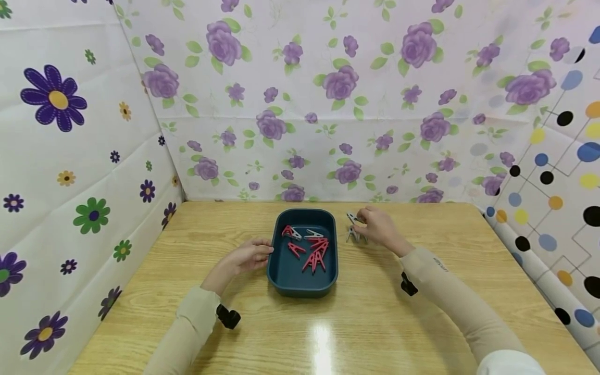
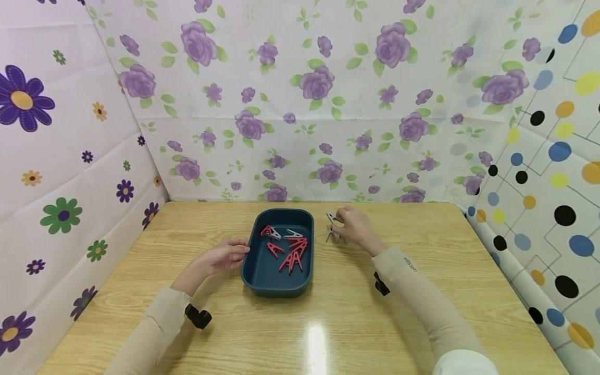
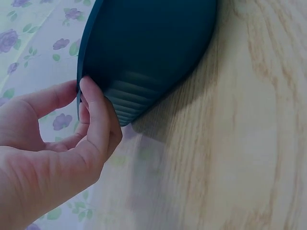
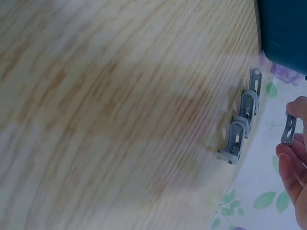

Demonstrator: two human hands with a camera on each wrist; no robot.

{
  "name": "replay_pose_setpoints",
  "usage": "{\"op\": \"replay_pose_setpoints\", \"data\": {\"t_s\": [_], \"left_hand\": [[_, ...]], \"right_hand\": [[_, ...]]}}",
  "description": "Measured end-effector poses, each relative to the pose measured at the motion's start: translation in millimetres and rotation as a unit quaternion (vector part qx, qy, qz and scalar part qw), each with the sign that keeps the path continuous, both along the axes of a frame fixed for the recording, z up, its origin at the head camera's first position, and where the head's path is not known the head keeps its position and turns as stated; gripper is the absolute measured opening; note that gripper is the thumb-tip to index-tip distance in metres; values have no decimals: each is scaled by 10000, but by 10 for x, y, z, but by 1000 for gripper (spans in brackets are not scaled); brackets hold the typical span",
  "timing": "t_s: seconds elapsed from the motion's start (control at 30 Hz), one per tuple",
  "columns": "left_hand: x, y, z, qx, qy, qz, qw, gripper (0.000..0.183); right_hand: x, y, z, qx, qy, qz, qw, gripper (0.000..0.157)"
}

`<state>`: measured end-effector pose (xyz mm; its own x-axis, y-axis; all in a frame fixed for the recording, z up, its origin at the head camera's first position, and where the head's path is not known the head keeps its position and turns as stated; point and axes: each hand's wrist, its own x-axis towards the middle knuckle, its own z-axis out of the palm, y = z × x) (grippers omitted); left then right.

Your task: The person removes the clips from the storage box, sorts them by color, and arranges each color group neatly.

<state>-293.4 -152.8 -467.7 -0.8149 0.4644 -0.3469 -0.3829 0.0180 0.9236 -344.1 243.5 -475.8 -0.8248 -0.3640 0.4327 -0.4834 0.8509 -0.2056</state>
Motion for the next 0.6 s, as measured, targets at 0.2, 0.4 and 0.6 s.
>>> {"op": "replay_pose_setpoints", "data": {"t_s": [0.2, 0.4, 0.6], "left_hand": [[15, -11, -6, -63, 47, -13, 10000, 8], [29, -15, -9, -164, -4, 73, 9998, 10], [33, -23, -25, -70, 18, 0, 10000, 12]], "right_hand": [[35, 28, 69, 156, -527, -243, 9982, 28], [47, 80, 62, 244, -863, -432, 9950, 30], [76, 170, 30, 224, -959, -693, 9927, 30]]}}
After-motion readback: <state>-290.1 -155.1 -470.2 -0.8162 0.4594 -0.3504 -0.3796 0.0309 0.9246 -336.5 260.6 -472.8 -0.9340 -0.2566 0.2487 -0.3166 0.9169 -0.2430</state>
